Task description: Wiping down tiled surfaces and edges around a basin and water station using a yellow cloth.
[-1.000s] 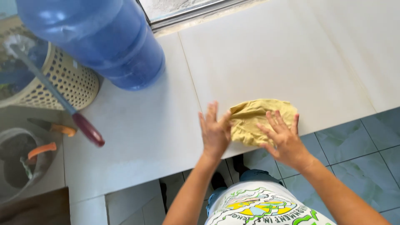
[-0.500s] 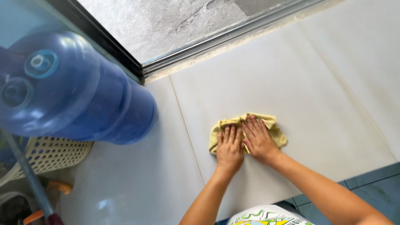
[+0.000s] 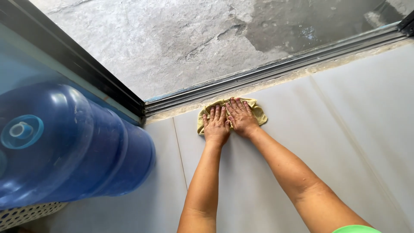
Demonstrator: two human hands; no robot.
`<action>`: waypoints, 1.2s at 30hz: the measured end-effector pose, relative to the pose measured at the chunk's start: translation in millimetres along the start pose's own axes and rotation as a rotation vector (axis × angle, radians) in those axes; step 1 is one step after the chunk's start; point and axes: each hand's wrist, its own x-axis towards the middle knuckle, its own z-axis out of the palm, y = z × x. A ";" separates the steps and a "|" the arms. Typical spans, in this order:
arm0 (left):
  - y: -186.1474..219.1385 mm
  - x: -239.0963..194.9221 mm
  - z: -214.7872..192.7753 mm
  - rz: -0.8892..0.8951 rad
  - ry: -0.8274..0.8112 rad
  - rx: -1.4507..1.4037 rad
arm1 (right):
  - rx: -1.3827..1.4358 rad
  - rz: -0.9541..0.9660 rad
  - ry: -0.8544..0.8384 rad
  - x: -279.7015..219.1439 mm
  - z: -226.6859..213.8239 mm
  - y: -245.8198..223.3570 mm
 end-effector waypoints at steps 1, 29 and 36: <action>2.7 -10.9 -4.4 0.000 0.000 -0.002 | -0.001 0.000 -0.001 -6.9 -0.9 -2.3; 74.1 -550.8 -55.7 0.188 -0.065 -0.072 | 0.114 -0.112 0.054 -508.2 -116.4 -225.6; 97.9 -602.6 -84.6 0.131 -0.114 -0.091 | 0.180 -0.110 0.008 -554.4 -134.7 -253.3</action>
